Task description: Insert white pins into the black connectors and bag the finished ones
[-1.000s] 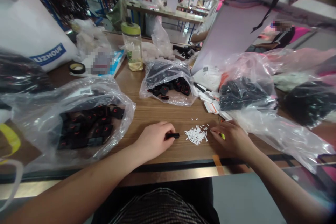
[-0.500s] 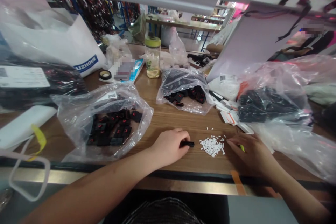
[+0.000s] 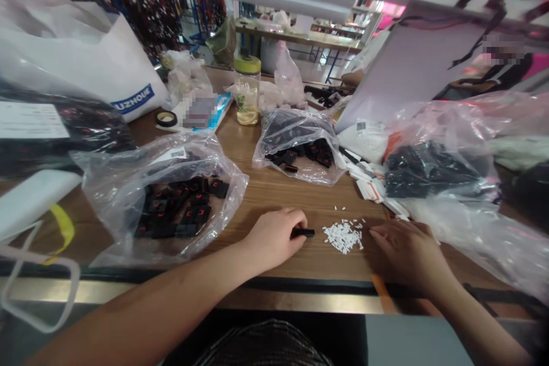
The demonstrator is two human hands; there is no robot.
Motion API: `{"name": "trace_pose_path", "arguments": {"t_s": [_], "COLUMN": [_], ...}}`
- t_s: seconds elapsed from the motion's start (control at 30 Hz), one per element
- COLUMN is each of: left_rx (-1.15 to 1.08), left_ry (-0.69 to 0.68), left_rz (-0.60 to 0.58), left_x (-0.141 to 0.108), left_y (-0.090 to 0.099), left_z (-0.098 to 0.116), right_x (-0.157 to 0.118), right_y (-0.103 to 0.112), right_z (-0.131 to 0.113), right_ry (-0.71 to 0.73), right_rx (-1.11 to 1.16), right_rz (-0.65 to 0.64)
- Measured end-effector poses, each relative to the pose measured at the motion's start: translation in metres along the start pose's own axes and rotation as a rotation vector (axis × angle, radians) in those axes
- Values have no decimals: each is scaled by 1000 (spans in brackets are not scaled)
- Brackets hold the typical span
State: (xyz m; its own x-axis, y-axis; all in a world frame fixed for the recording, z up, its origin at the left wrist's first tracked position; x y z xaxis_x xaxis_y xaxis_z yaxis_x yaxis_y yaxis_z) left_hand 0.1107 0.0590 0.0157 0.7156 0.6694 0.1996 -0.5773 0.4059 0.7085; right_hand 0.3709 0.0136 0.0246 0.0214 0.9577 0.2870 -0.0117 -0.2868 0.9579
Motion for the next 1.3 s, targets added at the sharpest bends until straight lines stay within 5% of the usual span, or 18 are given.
{"name": "trace_pose_path", "arguments": {"t_s": [0.2,0.4,0.5,1.3], "left_rx": [-31,0,5,4], "left_ry": [-1,12,19,3], "left_rz": [-8,-4,-1,38], "left_x": [0,-1,-1,-2], "left_y": [0,0,0,0], "left_z": [2,1,1,0], "right_x": [14,17,18,18], "right_y": [10,22,16,16], "right_z": [-14,-111,-134,-148], "right_ry": [-131,24,77,176], "right_rx": [233,651,664,613], "right_rz": [-153,-274,-280,-252]}}
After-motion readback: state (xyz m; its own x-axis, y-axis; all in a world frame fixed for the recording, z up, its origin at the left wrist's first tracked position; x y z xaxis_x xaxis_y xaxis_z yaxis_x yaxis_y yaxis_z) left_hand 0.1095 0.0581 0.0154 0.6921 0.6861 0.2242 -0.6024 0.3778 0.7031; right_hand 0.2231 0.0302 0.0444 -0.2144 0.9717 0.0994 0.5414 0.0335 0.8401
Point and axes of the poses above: each hand's wrist, its own x-axis towards the middle knuckle, its own y-axis out of the back of the hand, z = x × y, the point moved 8 cm from there along x, towards the middle knuckle, and after that the axes turned 14 degrees about -y, right-handed, at the moved point
